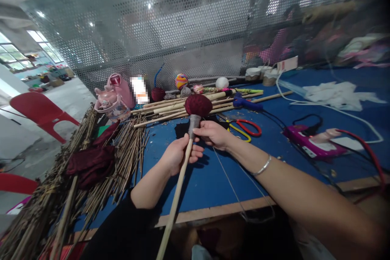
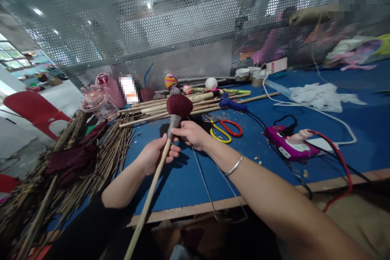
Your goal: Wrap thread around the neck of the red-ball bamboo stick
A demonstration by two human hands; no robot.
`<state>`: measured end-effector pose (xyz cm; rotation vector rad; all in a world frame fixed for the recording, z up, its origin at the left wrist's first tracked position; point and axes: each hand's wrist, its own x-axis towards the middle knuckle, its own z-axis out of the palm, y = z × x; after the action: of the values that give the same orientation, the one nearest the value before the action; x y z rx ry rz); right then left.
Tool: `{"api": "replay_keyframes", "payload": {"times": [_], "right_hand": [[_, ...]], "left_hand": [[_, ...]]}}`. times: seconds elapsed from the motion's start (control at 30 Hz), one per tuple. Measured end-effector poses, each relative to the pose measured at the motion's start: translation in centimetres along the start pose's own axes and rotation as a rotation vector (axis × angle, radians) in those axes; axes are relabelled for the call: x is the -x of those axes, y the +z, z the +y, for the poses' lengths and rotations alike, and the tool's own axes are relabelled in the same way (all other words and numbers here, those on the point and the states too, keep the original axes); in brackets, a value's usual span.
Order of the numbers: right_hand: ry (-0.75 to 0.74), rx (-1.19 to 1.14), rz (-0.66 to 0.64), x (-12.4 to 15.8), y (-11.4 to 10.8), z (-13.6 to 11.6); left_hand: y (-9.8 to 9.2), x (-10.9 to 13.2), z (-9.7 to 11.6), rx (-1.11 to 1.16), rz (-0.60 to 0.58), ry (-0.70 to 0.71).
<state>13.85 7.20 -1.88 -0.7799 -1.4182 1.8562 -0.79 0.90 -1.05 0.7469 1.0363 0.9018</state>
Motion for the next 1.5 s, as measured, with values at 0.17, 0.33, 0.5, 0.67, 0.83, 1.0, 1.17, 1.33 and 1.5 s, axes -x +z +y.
{"api": "replay_keyframes", "payload": {"times": [0.17,0.33,0.5,0.67,0.83,1.0,1.17,1.33,1.5], "right_hand": [[0.045,0.056,0.078,-0.3,-0.1,0.3],[0.018,0.071,0.056,0.1,0.4,-0.1],[0.019,0.144,0.069,0.3,1.0,-0.1],[-0.025,0.154,0.066,0.2,1.2,-0.1],[-0.052,0.044,-0.016,0.1,1.1,-0.1],[-0.063,-0.046,-0.101,0.3,1.2,-0.4],[-0.107,0.016,0.008,0.4,1.5,-0.3],[-0.08,0.0,0.037,0.4,2.2,-0.4],[-0.045,-0.003,0.049,0.4,2.4,-0.8]], "left_hand": [[-0.7,-0.7,-0.7,-0.388,0.308,0.484],[-1.4,-0.7,-0.3,-0.504,0.351,0.597],[-0.7,-0.3,-0.5,-0.506,0.283,0.577],[-0.3,-0.1,-0.6,-0.488,0.276,0.544],[0.3,0.2,-0.4,-0.342,0.278,0.537],[1.0,0.8,-0.2,-0.188,0.221,0.493],[1.1,1.0,0.1,-0.125,0.119,0.347],[0.9,1.4,-0.3,-0.372,0.258,0.459],[0.7,1.5,-0.6,-0.511,0.334,0.602]]}}
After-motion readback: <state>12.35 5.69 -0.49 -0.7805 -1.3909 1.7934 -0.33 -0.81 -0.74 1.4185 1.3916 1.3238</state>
